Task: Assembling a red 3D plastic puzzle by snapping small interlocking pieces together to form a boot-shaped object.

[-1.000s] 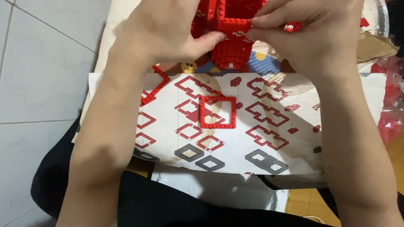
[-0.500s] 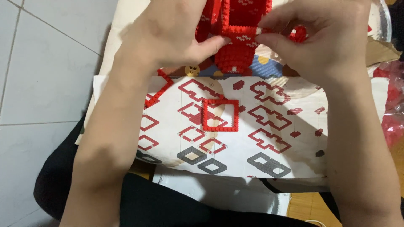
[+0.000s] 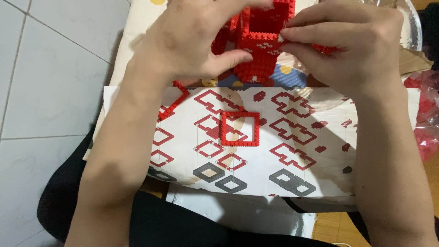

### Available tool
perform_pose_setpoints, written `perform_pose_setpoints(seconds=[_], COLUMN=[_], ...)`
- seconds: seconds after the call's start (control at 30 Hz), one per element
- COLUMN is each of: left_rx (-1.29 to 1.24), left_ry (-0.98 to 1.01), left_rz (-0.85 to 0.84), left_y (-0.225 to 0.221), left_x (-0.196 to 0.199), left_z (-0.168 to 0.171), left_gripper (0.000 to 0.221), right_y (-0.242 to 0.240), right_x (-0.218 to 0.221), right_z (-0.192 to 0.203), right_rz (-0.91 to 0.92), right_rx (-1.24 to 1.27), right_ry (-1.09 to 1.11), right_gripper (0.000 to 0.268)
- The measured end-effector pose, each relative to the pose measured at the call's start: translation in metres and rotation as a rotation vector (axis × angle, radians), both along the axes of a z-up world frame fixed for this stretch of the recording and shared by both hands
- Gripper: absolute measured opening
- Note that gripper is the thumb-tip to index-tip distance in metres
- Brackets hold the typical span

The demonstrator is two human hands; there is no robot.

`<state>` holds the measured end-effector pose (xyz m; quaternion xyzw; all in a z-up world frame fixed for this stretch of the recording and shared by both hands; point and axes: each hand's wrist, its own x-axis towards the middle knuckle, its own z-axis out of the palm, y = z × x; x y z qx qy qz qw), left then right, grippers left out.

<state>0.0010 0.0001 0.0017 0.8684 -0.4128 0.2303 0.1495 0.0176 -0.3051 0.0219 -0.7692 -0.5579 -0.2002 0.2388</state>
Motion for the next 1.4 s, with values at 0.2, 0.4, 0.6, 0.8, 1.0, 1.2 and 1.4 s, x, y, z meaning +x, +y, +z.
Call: perform_pose_setpoints(seconds=[0.2, 0.4, 0.6, 0.8, 1.0, 1.2, 1.4], left_rx=[-0.101, -0.109, -0.120, -0.097, -0.094, -0.083, -0.074], left_ry=[-0.079, -0.026, -0.004, -0.062, -0.094, -0.093, 0.066], left_rz=[-0.140, -0.173, -0.187, -0.171, -0.171, -0.184, -0.170], left_y=[0.002, 0.007, 0.011, 0.008, 0.006, 0.008, 0.009], left_x=[0.001, 0.004, 0.000, 0.002, 0.004, 0.005, -0.001], left_z=[-0.001, -0.002, 0.004, -0.001, -0.005, -0.003, 0.007], left_gripper=[0.029, 0.043, 0.049, 0.035, 0.025, 0.034, 0.082], right_y=[-0.001, 0.002, 0.002, 0.003, 0.002, 0.002, -0.007], right_x=[0.002, 0.001, 0.000, 0.000, 0.001, 0.002, 0.008], right_z=[-0.003, -0.003, -0.005, -0.003, -0.004, -0.005, -0.008], right_rz=[-0.012, 0.003, 0.015, 0.014, 0.003, 0.015, -0.003], right_rx=[0.004, 0.026, 0.048, 0.049, 0.032, 0.041, 0.002], right_ry=[0.024, 0.036, 0.024, 0.033, 0.020, 0.006, -0.044], right_gripper=[0.011, 0.013, 0.015, 0.013, 0.010, 0.011, 0.008])
